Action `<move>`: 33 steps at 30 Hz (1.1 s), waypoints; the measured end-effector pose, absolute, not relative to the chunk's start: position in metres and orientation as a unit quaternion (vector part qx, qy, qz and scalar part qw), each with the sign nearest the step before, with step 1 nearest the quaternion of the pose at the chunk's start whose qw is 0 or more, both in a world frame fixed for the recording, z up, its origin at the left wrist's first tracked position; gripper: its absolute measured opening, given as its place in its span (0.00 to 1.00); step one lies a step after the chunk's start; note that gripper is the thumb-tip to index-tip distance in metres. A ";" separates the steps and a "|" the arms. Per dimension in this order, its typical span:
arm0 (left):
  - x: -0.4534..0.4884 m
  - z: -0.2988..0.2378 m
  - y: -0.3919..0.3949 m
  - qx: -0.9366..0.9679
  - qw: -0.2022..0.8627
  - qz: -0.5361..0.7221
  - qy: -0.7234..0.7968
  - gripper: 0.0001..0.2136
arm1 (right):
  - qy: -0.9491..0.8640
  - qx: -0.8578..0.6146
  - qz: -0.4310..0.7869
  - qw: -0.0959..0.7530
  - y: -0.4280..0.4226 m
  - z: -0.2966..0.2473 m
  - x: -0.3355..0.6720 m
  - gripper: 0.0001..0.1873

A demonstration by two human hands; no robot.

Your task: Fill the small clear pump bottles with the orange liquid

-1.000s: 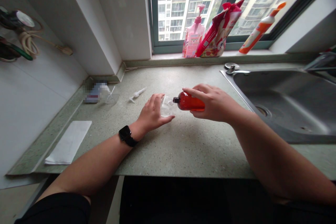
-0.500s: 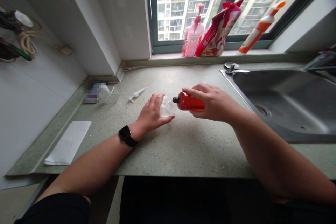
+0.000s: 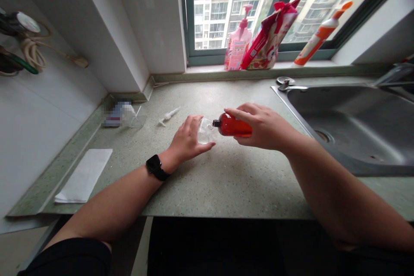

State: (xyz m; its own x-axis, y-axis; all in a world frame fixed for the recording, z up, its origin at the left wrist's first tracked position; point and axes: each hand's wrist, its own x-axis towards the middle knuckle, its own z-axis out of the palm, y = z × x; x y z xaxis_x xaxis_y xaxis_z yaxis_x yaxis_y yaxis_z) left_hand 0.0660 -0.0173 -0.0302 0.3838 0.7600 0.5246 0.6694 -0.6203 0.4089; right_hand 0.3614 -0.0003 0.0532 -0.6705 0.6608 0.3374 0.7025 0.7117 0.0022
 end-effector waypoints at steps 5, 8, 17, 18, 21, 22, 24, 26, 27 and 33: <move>0.066 -0.030 -0.017 0.829 0.062 0.348 0.433 0.41 | -0.912 -0.372 -0.066 0.158 -0.001 0.053 0.361 0.39; 0.066 -0.031 -0.017 0.829 0.058 0.348 0.433 0.41 | -0.913 -0.370 -0.065 0.159 0.000 0.053 0.362 0.40; 0.066 -0.030 -0.018 0.830 0.058 0.348 0.431 0.42 | -0.914 -0.366 -0.066 0.160 0.000 0.053 0.362 0.40; 0.066 -0.030 -0.018 0.830 0.058 0.348 0.431 0.42 | -0.914 -0.367 -0.066 0.159 0.000 0.053 0.362 0.40; 0.066 -0.030 -0.017 0.830 0.059 0.349 0.431 0.41 | -0.913 -0.370 -0.065 0.158 0.000 0.054 0.362 0.40; 0.066 -0.030 -0.017 0.830 0.058 0.349 0.431 0.41 | -0.913 -0.371 -0.064 0.159 -0.001 0.054 0.362 0.40; 0.066 -0.030 -0.018 0.830 0.058 0.350 0.431 0.41 | -0.913 -0.371 -0.062 0.160 -0.001 0.053 0.362 0.40; 0.066 -0.030 -0.018 0.829 0.059 0.349 0.432 0.41 | -0.913 -0.371 -0.062 0.159 -0.001 0.053 0.362 0.39; 0.066 -0.030 -0.018 0.830 0.059 0.349 0.432 0.41 | -0.913 -0.371 -0.063 0.159 -0.001 0.053 0.361 0.39; 0.067 -0.029 -0.018 0.831 0.055 0.350 0.429 0.41 | -0.912 -0.373 -0.067 0.156 -0.002 0.054 0.361 0.39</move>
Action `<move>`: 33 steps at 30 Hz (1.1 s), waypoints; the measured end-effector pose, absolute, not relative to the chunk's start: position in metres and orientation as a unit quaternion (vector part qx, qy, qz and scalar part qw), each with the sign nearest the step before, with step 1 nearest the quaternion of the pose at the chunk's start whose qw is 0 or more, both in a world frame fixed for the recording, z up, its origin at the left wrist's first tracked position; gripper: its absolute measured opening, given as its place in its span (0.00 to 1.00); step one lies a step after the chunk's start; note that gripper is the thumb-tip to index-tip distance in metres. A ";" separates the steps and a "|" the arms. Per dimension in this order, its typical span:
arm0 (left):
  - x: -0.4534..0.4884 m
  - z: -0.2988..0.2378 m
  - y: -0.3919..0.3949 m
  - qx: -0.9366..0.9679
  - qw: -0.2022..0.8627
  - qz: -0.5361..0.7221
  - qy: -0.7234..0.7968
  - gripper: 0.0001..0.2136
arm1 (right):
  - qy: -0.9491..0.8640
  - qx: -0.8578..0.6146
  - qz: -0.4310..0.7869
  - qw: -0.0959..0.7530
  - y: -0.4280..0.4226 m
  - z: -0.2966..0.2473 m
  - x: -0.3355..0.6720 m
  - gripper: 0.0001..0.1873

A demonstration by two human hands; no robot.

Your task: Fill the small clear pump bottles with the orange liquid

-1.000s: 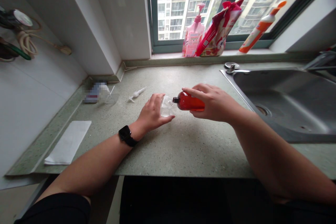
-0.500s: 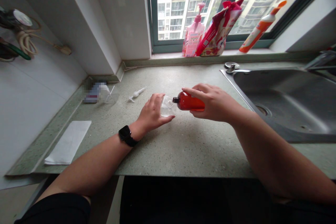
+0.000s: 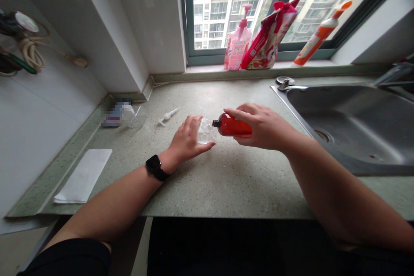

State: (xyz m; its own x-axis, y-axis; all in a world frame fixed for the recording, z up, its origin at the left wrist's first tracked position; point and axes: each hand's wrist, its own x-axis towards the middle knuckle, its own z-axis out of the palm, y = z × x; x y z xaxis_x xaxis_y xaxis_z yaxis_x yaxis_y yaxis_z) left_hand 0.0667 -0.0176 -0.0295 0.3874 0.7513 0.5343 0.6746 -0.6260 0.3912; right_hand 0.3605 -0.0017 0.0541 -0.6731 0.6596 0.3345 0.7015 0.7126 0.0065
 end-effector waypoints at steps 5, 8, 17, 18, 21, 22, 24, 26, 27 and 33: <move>0.066 -0.030 -0.017 0.832 0.053 0.350 0.426 0.41 | -0.912 -0.369 -0.073 0.161 -0.001 0.053 0.360 0.39; 0.066 -0.030 -0.017 0.832 0.052 0.350 0.427 0.41 | -0.912 -0.370 -0.070 0.163 -0.001 0.053 0.361 0.39; 0.067 -0.030 -0.017 0.830 0.054 0.349 0.431 0.41 | -0.911 -0.372 -0.071 0.164 -0.001 0.053 0.360 0.40; 0.067 -0.030 -0.017 0.830 0.053 0.349 0.431 0.41 | -0.911 -0.371 -0.071 0.164 -0.001 0.053 0.360 0.39; 0.067 -0.031 -0.017 0.831 0.053 0.349 0.430 0.41 | -0.912 -0.370 -0.068 0.164 -0.001 0.053 0.361 0.39; 0.067 -0.031 -0.017 0.831 0.052 0.348 0.430 0.41 | -0.912 -0.369 -0.067 0.163 -0.001 0.053 0.361 0.40; 0.066 -0.031 -0.017 0.831 0.052 0.348 0.431 0.41 | -0.913 -0.370 -0.067 0.161 -0.001 0.053 0.361 0.40; 0.066 -0.031 -0.017 0.831 0.052 0.348 0.431 0.41 | -0.912 -0.370 -0.067 0.160 -0.001 0.053 0.361 0.40; 0.066 -0.031 -0.017 0.831 0.052 0.348 0.431 0.41 | -0.912 -0.371 -0.067 0.161 -0.001 0.053 0.361 0.40; 0.066 -0.032 -0.017 0.831 0.054 0.348 0.430 0.41 | -0.913 -0.370 -0.062 0.159 0.000 0.053 0.361 0.40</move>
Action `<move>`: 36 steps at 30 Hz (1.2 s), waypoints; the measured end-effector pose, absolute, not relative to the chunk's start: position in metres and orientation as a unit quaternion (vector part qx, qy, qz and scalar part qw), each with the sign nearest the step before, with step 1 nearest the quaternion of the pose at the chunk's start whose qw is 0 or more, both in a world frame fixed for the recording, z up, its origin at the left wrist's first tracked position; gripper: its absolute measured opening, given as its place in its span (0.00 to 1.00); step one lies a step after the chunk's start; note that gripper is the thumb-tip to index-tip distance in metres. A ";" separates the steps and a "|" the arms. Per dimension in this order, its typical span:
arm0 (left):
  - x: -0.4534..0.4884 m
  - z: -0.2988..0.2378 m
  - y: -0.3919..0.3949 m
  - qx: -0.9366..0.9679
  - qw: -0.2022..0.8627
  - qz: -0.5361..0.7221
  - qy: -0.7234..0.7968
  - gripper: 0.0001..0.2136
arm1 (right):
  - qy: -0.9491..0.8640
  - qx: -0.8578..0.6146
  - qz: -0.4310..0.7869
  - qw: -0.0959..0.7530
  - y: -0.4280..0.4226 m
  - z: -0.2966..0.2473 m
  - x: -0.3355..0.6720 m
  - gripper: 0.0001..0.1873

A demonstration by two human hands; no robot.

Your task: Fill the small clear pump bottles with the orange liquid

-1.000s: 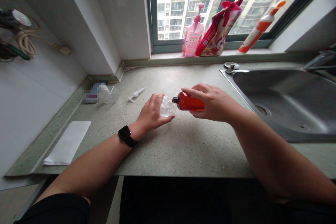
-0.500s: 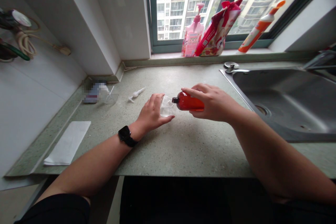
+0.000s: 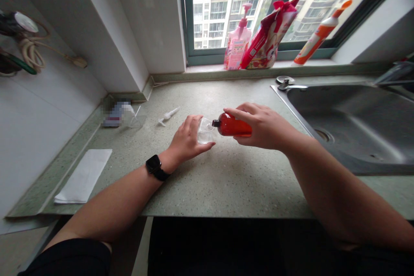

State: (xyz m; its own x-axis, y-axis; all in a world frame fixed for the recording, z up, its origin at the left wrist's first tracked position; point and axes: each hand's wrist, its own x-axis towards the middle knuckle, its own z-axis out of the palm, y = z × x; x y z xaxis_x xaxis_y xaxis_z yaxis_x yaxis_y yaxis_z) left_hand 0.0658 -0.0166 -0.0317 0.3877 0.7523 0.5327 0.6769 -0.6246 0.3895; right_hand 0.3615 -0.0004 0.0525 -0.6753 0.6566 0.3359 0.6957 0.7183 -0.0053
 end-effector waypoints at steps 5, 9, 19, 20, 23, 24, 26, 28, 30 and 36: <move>0.066 -0.032 -0.017 0.832 0.053 0.348 0.430 0.41 | -0.912 -0.372 -0.059 0.162 0.000 0.052 0.362 0.41; 0.066 -0.031 -0.017 0.831 0.056 0.347 0.430 0.41 | -0.912 -0.374 -0.060 0.158 0.000 0.052 0.361 0.41; 0.066 -0.032 -0.017 0.830 0.059 0.350 0.430 0.41 | -0.913 -0.370 -0.064 0.160 -0.001 0.054 0.361 0.39; 0.066 -0.032 -0.017 0.831 0.060 0.350 0.429 0.41 | -0.913 -0.370 -0.063 0.159 -0.001 0.054 0.361 0.39; 0.066 -0.031 -0.017 0.830 0.062 0.351 0.429 0.41 | -0.914 -0.369 -0.061 0.159 -0.001 0.054 0.361 0.40; 0.066 -0.031 -0.017 0.830 0.062 0.352 0.429 0.41 | -0.914 -0.368 -0.061 0.159 -0.001 0.054 0.361 0.40; 0.065 -0.031 -0.018 0.829 0.062 0.351 0.431 0.41 | -0.913 -0.369 -0.060 0.159 -0.001 0.054 0.361 0.40; 0.066 -0.031 -0.018 0.829 0.062 0.349 0.433 0.41 | -0.913 -0.372 -0.059 0.158 -0.001 0.054 0.360 0.41; 0.066 -0.031 -0.018 0.830 0.063 0.346 0.434 0.42 | -0.912 -0.374 -0.058 0.156 -0.001 0.055 0.360 0.41; 0.067 -0.032 -0.016 0.831 0.052 0.344 0.435 0.42 | -0.914 -0.367 -0.067 0.159 -0.001 0.054 0.361 0.39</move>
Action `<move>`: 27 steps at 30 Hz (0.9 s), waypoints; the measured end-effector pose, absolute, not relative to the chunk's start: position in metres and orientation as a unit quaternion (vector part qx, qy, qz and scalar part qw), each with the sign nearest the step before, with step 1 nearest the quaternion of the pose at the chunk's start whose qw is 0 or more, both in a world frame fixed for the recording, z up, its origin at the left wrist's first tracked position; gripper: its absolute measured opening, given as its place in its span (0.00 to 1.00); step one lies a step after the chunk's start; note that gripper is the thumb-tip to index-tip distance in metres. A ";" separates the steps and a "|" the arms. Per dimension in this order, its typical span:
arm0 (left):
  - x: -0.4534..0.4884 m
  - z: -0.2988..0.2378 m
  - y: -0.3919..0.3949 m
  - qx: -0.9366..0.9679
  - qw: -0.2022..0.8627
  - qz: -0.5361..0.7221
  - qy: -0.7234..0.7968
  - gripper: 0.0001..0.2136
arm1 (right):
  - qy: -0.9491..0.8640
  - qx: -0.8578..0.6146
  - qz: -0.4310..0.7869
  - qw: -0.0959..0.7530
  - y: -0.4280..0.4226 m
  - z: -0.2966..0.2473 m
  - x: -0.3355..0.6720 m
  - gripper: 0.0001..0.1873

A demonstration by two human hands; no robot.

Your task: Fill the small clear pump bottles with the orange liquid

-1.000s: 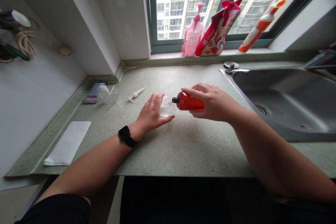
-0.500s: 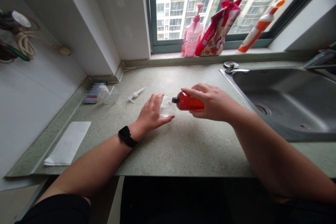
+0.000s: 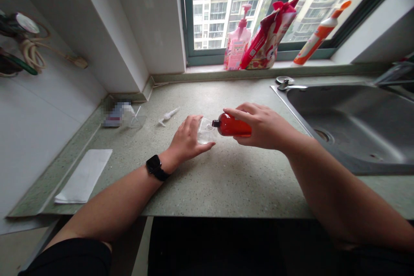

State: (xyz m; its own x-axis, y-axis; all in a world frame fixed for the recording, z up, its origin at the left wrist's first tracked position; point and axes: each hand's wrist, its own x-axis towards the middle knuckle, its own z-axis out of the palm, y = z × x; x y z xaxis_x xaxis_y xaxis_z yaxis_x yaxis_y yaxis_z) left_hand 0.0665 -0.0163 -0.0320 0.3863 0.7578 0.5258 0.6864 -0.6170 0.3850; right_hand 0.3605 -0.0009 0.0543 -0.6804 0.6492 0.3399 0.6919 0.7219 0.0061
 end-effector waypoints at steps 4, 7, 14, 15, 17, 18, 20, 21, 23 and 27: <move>0.066 -0.032 -0.016 0.832 0.041 0.344 0.434 0.42 | -0.914 -0.365 -0.065 0.162 -0.001 0.054 0.361 0.39; 0.066 -0.032 -0.017 0.832 0.037 0.342 0.435 0.42 | -0.915 -0.365 -0.064 0.162 -0.001 0.054 0.361 0.40; 0.067 -0.033 -0.016 0.832 0.038 0.344 0.433 0.42 | -0.914 -0.367 -0.065 0.161 -0.001 0.054 0.361 0.40; 0.066 -0.033 -0.016 0.833 0.037 0.344 0.432 0.42 | -0.914 -0.368 -0.065 0.160 -0.001 0.055 0.361 0.40; 0.066 -0.032 -0.016 0.834 0.036 0.344 0.430 0.41 | -0.914 -0.369 -0.064 0.157 -0.002 0.055 0.360 0.40; 0.066 -0.032 -0.016 0.834 0.036 0.343 0.430 0.41 | -0.914 -0.370 -0.064 0.157 -0.002 0.055 0.360 0.40; 0.066 -0.032 -0.016 0.835 0.033 0.342 0.431 0.41 | -0.914 -0.370 -0.062 0.156 -0.002 0.056 0.360 0.40; 0.066 -0.032 -0.016 0.835 0.032 0.342 0.431 0.41 | -0.914 -0.370 -0.062 0.155 -0.002 0.056 0.360 0.40; 0.066 -0.032 -0.016 0.835 0.033 0.343 0.430 0.41 | -0.913 -0.372 -0.061 0.155 -0.002 0.056 0.360 0.40; 0.067 -0.032 -0.016 0.833 0.036 0.346 0.430 0.41 | -0.913 -0.371 -0.064 0.160 -0.002 0.055 0.360 0.39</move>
